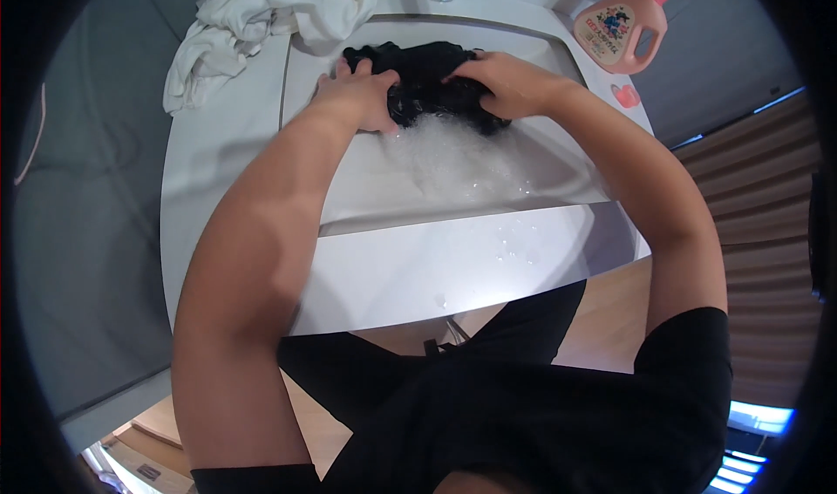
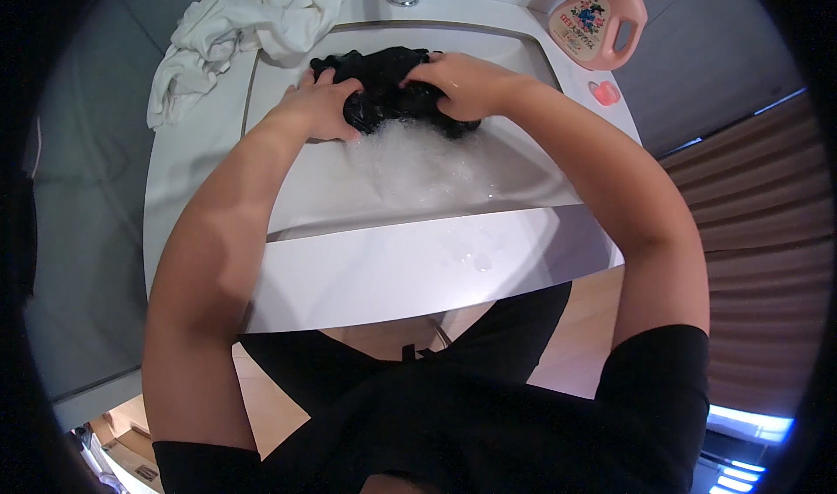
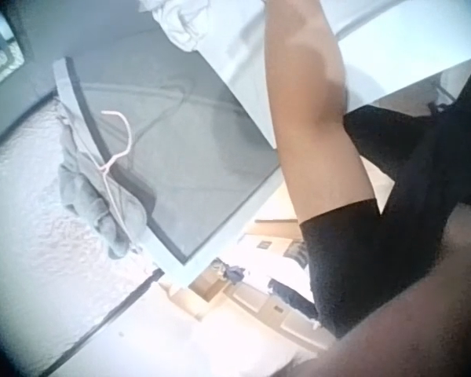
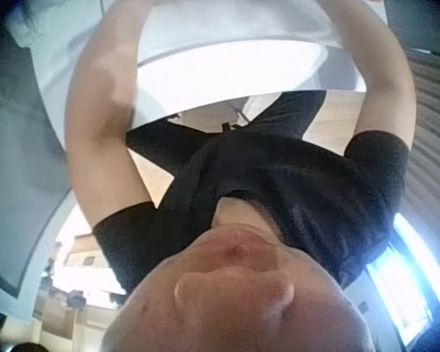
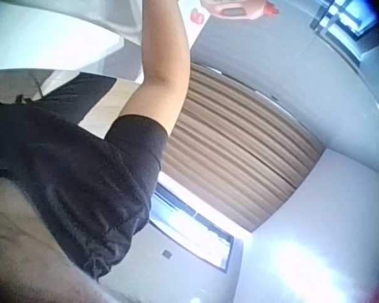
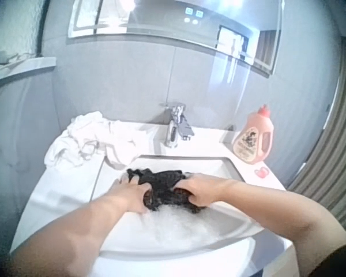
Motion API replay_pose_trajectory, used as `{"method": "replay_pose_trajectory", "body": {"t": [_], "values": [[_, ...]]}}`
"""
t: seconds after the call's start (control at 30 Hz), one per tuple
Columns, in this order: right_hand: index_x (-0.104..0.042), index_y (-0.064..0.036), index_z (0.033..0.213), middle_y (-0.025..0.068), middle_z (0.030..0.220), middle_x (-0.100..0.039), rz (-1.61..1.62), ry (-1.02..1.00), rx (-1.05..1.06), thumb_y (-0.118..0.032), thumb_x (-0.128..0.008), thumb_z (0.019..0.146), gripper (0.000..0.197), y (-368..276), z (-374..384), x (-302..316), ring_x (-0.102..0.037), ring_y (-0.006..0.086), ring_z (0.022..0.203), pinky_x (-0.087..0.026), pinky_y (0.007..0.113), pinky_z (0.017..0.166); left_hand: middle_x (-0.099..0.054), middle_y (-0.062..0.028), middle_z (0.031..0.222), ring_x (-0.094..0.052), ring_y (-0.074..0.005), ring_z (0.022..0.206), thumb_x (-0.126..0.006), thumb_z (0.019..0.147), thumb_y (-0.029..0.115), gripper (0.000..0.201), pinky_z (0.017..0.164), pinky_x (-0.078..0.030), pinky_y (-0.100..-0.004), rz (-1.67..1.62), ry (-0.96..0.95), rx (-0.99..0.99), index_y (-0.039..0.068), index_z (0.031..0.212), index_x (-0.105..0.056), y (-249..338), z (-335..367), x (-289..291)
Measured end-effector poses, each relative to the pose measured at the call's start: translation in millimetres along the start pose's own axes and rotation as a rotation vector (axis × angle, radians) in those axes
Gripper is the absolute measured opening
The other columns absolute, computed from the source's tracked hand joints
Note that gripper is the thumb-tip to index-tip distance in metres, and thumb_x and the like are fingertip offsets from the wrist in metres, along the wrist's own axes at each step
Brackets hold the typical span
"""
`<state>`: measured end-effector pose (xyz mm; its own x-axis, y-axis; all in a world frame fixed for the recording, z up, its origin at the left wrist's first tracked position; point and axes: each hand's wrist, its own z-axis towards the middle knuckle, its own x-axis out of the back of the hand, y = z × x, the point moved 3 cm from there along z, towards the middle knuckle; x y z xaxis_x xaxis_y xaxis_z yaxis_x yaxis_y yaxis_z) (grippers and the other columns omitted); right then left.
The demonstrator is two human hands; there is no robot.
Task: The person washes a black garment by hand in a sink with water and detergent, scrubbing the fabric against itself and rinsing it under the tap.
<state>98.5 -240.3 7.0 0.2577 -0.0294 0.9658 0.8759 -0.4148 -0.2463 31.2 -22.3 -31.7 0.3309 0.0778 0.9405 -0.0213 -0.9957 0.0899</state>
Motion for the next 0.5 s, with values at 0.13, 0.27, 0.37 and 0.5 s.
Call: {"method": "replay_pose_trajectory", "body": {"t": [0.13, 0.27, 0.37, 0.5], "values": [[-0.049, -0.0315, 0.151, 0.0204, 0.158, -0.04, -0.317, -0.305, -0.111, -0.008, -0.068, 0.08, 0.078, -27.1, -26.6, -15.2, -0.043, 0.045, 0.141, -0.046, 0.054, 0.11, -0.042, -0.0199, 0.156, -0.035, -0.0433, 0.147, -0.084, 0.075, 0.043, 0.07, 0.117, -0.035, -0.059, -0.083, -0.002, -0.138, 0.016, 0.135, -0.061, -2.4, 8.2, -5.3], [-0.048, -0.0334, 0.153, 0.024, 0.164, -0.031, -0.291, -0.383, -0.103, -0.049, -0.065, 0.09, 0.068, -10.7, -33.8, -44.0, -0.022, 0.0521, 0.153, -0.031, 0.076, 0.112, -0.049, -0.0207, 0.146, -0.041, -0.0418, 0.141, -0.082, 0.075, 0.04, 0.062, 0.114, -0.04, -0.0518, -0.182, -0.091, -0.306, 0.011, 0.127, -0.066, -5.3, 14.6, -12.8], [-0.067, -0.0196, 0.134, 0.0286, 0.157, -0.039, -0.319, -0.27, -0.074, -0.073, -0.054, 0.09, 0.07, 11.9, -18.2, -55.8, -0.032, 0.053, 0.145, -0.037, 0.075, 0.105, -0.047, -0.0235, 0.147, -0.037, -0.0442, 0.145, -0.083, 0.075, 0.042, 0.063, 0.115, -0.038, -0.052, -0.21, -0.167, -0.31, 0.012, 0.128, -0.066, 4.8, 12.6, -10.6], [-0.079, -0.0139, 0.097, 0.0289, 0.136, -0.056, -0.53, 0.07, -0.057, -0.069, -0.055, 0.092, 0.06, 31.2, 22.2, -74.1, -0.053, 0.0462, 0.121, -0.052, 0.057, 0.089, -0.042, -0.0272, 0.152, -0.031, -0.05, 0.148, -0.084, 0.075, 0.042, 0.07, 0.118, -0.037, -0.0514, -0.143, -0.14, -0.196, 0.016, 0.135, -0.061, 4.9, 0.6, -9.6]]}}
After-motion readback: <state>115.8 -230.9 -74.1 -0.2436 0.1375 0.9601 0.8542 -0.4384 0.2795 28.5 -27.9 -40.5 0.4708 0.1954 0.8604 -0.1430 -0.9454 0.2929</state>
